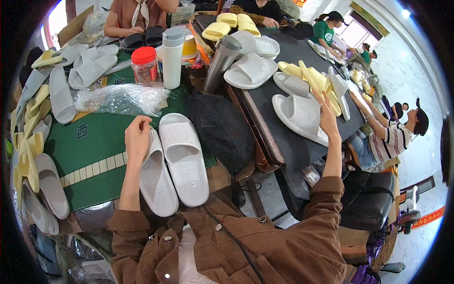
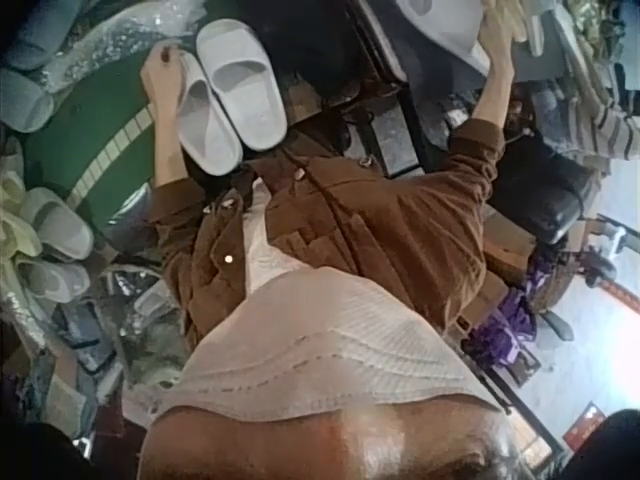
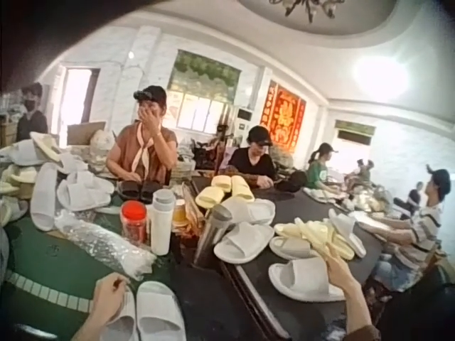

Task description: Inspecting and assembling pairs of slippers at a production table.

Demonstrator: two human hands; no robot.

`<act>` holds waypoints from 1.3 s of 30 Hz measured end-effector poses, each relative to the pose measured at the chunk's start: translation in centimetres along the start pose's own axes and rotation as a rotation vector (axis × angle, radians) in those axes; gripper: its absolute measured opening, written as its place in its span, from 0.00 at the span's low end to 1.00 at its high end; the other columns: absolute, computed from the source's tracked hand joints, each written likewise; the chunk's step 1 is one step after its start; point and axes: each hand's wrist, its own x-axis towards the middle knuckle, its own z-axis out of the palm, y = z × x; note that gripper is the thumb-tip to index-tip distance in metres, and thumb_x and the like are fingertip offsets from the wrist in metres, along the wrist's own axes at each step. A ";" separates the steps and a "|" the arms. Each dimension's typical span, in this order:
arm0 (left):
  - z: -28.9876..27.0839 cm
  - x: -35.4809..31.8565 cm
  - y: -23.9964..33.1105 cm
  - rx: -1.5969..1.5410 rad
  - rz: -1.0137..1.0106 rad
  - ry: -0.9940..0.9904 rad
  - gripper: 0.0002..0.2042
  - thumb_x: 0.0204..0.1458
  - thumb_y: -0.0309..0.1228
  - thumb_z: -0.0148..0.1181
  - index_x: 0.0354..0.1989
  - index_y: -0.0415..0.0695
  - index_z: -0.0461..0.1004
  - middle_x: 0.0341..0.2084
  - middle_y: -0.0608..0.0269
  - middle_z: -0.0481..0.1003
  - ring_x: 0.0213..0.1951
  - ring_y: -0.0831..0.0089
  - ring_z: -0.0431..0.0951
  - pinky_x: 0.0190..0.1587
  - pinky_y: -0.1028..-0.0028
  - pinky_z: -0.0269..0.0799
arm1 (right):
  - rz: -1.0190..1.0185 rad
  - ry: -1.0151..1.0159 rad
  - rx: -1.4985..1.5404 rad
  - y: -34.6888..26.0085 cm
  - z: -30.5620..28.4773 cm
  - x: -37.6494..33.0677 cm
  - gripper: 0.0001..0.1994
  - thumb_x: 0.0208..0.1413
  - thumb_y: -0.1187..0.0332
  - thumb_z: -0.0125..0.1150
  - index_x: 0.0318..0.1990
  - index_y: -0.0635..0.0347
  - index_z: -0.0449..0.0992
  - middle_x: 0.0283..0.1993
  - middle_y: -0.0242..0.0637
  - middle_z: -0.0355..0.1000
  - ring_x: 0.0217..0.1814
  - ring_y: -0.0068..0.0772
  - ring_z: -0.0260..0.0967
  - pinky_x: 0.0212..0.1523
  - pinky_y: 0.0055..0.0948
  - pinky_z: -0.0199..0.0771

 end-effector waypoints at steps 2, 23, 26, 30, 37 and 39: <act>-0.4 -0.3 -0.3 0.027 -0.008 0.004 0.06 0.53 0.25 0.51 0.35 0.38 0.73 0.22 0.58 0.74 0.25 0.71 0.73 0.32 0.73 0.68 | 0.021 0.066 -0.023 -4.4 -0.3 -0.6 0.30 0.49 0.80 0.51 0.59 0.35 0.66 0.67 0.38 0.52 0.63 0.45 0.60 0.53 0.37 0.67; -0.8 -0.4 0.0 -0.043 0.123 0.186 0.05 0.50 0.26 0.53 0.32 0.40 0.75 0.28 0.54 0.76 0.32 0.57 0.76 0.35 0.66 0.70 | 0.081 -0.194 0.279 -1.2 3.6 2.2 0.16 0.53 0.73 0.51 0.49 0.67 0.72 0.47 0.47 0.73 0.50 0.39 0.69 0.52 0.32 0.63; -1.9 -0.4 2.5 -0.090 0.277 0.257 0.05 0.49 0.24 0.54 0.32 0.41 0.74 0.30 0.55 0.74 0.35 0.57 0.75 0.36 0.65 0.70 | 0.097 -0.295 0.418 -1.8 2.4 0.4 0.15 0.50 0.74 0.55 0.47 0.66 0.73 0.43 0.38 0.74 0.46 0.30 0.69 0.47 0.26 0.66; -5.1 -5.5 7.6 -0.025 0.349 0.046 0.06 0.48 0.26 0.56 0.34 0.41 0.72 0.31 0.56 0.72 0.35 0.57 0.73 0.38 0.65 0.69 | 0.094 -0.253 0.449 -3.1 2.0 -1.8 0.14 0.53 0.75 0.50 0.47 0.67 0.72 0.43 0.39 0.74 0.46 0.30 0.68 0.48 0.27 0.66; -5.2 -15.1 6.5 0.535 0.332 -0.134 0.20 0.45 0.34 0.62 0.49 0.49 0.71 0.47 0.48 0.65 0.45 0.54 0.67 0.44 0.61 0.67 | 0.132 -0.203 0.508 -3.1 2.6 -4.0 0.16 0.56 0.75 0.46 0.51 0.67 0.69 0.50 0.42 0.70 0.50 0.33 0.66 0.53 0.30 0.63; -3.8 -15.1 5.4 0.546 0.323 -0.162 0.23 0.44 0.36 0.63 0.52 0.50 0.70 0.49 0.45 0.63 0.47 0.53 0.65 0.45 0.61 0.66 | -0.022 -0.102 0.350 -4.1 2.6 -5.1 0.16 0.55 0.75 0.47 0.52 0.69 0.68 0.52 0.44 0.69 0.52 0.39 0.65 0.53 0.32 0.63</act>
